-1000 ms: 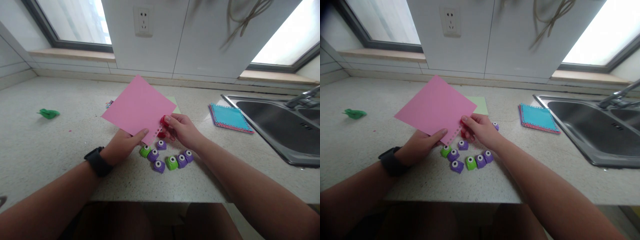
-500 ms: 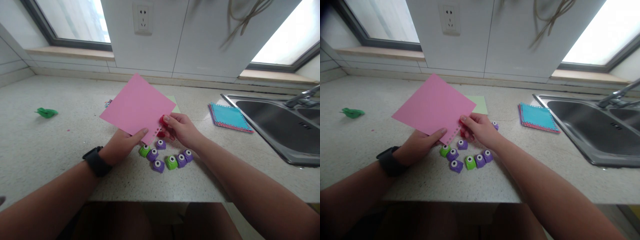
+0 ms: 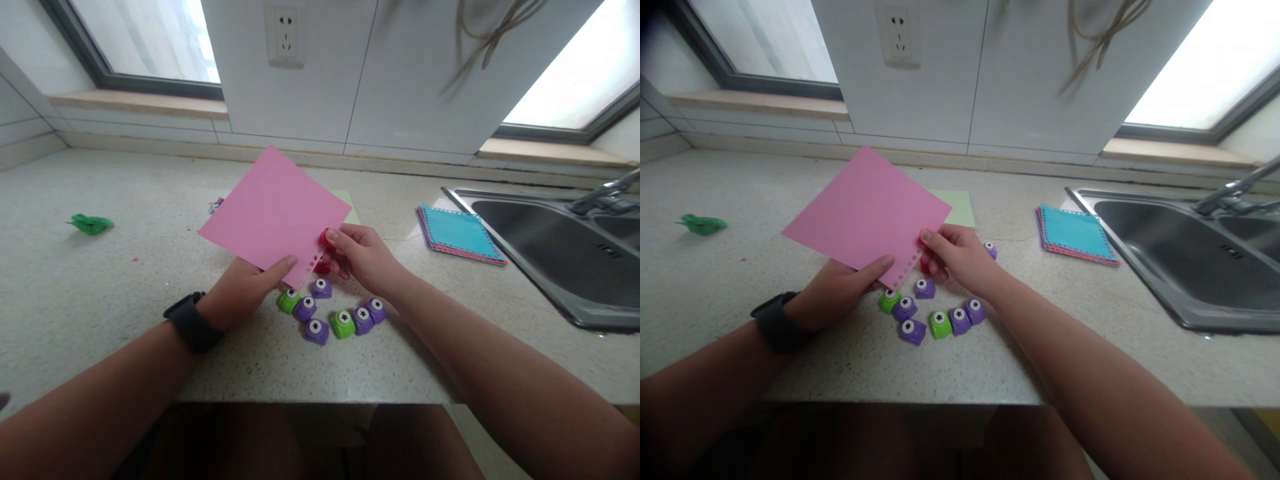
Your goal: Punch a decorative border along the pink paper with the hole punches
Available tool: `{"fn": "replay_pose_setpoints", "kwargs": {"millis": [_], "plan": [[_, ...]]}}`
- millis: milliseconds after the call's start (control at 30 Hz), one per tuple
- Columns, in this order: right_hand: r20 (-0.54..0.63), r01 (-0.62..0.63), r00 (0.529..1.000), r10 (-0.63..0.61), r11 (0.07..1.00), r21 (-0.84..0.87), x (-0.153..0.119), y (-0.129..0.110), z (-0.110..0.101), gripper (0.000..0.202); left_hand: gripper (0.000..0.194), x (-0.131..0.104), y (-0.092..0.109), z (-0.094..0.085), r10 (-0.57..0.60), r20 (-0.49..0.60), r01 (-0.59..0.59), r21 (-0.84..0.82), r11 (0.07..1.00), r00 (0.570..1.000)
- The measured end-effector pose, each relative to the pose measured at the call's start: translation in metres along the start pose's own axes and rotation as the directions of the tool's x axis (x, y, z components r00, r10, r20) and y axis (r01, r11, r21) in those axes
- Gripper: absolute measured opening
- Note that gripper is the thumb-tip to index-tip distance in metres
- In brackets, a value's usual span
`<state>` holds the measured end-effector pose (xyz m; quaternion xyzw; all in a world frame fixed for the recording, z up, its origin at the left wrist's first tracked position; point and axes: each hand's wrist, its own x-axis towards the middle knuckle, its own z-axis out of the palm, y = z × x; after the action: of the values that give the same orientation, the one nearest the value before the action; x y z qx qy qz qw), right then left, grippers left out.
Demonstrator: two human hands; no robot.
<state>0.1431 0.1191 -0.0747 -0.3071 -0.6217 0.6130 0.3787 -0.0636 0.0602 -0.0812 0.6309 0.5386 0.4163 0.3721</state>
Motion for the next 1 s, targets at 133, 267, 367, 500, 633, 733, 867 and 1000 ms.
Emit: {"fn": "replay_pose_setpoints", "kwargs": {"millis": [133,267,367,500,633,733,867,1000], "plan": [[0.002,0.003,1.0,-0.003,1.0,0.024,-0.0001,0.0016,-0.0003,0.035,0.026,-0.0003,-0.0014,0.0002,-0.021,-0.002,0.021,-0.005,1.0,1.0],[0.0,-0.006,1.0,0.006,0.999,0.033,-0.0003,0.0013,0.0005,0.035,0.028,-0.0005,-0.0012,0.0002,-0.026,0.003,0.026,-0.018,0.999,1.0],[0.003,-0.011,1.0,0.011,0.999,0.038,-0.0002,0.0005,0.001,0.036,0.026,-0.0005,0.0007,0.0003,-0.02,-0.009,0.02,-0.007,1.0,1.0],[0.009,-0.007,1.0,0.007,0.999,0.048,-0.0004,0.0002,0.0007,0.035,0.025,-0.0003,0.0021,0.0003,-0.011,-0.007,0.011,0.004,1.0,1.0],[0.007,-0.015,1.0,0.015,0.999,0.05,-0.0002,0.0015,-0.0003,0.035,0.025,-0.0002,0.0005,0.0004,-0.002,-0.011,0.002,0.006,1.0,1.0],[0.013,-0.02,1.0,0.019,0.998,0.056,0.0005,0.0032,-0.0013,0.035,0.025,-0.0004,-0.001,0.0005,-0.003,-0.014,0.003,0.004,1.0,1.0],[0.02,-0.02,1.0,0.019,0.998,0.061,0.0012,0.0046,-0.0021,0.034,0.025,-0.0005,-0.0014,0.0005,-0.001,-0.02,0.002,0.019,1.0,1.0],[0.023,-0.031,0.999,0.03,0.998,0.049,0.0012,0.0039,-0.002,0.034,0.026,-0.0004,-0.0012,0.0004,0.008,-0.026,-0.008,0.003,1.0,1.0]]}}
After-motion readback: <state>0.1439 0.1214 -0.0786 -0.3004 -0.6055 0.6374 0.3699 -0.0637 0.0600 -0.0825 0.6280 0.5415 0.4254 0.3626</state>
